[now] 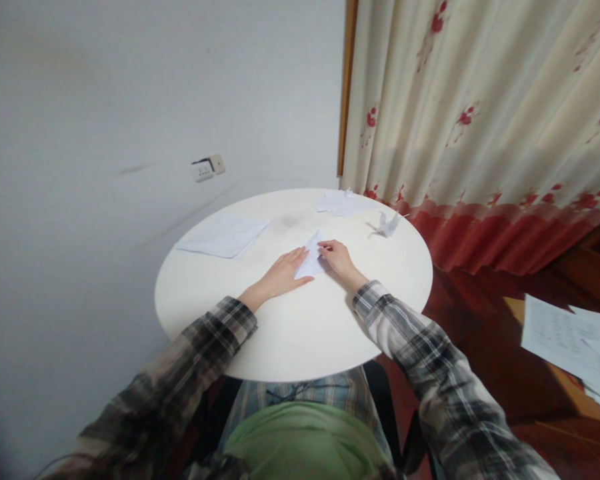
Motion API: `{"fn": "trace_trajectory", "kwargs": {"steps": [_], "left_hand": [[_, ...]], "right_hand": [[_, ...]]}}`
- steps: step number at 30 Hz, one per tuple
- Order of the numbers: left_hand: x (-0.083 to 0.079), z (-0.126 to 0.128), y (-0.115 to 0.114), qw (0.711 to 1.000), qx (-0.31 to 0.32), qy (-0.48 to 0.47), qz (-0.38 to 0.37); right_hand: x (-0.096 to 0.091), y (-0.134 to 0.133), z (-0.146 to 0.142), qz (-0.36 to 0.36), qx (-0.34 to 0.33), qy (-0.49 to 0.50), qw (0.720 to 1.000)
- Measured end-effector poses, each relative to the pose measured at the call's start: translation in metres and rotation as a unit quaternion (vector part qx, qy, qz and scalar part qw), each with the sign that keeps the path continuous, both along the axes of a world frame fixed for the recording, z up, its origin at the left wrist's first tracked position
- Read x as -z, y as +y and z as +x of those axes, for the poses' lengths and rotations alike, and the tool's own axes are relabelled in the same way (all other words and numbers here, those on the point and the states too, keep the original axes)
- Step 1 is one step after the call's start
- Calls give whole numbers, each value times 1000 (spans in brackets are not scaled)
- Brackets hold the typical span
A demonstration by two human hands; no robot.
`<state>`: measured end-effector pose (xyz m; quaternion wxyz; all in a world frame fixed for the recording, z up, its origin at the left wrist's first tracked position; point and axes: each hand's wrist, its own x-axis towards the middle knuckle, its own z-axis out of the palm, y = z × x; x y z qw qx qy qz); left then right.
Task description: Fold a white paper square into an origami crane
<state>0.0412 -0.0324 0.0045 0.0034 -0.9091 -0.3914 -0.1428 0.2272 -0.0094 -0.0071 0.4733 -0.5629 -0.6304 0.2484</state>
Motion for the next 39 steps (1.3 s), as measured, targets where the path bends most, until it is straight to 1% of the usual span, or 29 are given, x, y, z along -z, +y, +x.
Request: {"fn": "trace_trajectory", "kwargs": {"steps": [3, 6, 8, 10, 12, 13, 16, 18, 20, 25, 30, 39], "left_hand": [[1, 0, 2, 1000, 8, -17, 14], [3, -1, 4, 1000, 9, -26, 14], [5, -1, 5, 999, 7, -37, 11], [6, -2, 6, 999, 6, -51, 9], [6, -3, 7, 998, 3, -60, 5], [5, -4, 7, 998, 1, -61, 2], [5, -5, 9, 998, -4, -62, -4], [5, -6, 10, 998, -12, -65, -10], [4, -5, 9, 997, -22, -69, -18], [0, -2, 3, 996, -41, -83, -20], [0, 0, 2, 997, -19, -81, -11], [3, -3, 6, 997, -17, -76, -19]], "right_hand": [[0, 1, 0, -23, -3, 87, 996], [-2, 0, -1, -36, -3, 162, 986], [-3, -2, -2, -41, -9, 194, 980], [-4, -2, -3, -48, -17, 206, 977], [-5, -3, -4, -51, -19, 187, 981], [-5, -3, -4, -46, -15, 158, 986], [-5, -5, -3, 12, 13, 10, 1000], [-6, -8, -2, 59, 26, -88, 994], [-8, -10, -1, 86, 30, -143, 986], [-14, -15, -1, 102, 53, -168, 979], [-15, -15, -1, 104, 64, -172, 978], [-15, -15, -1, 105, 62, -179, 976]]}}
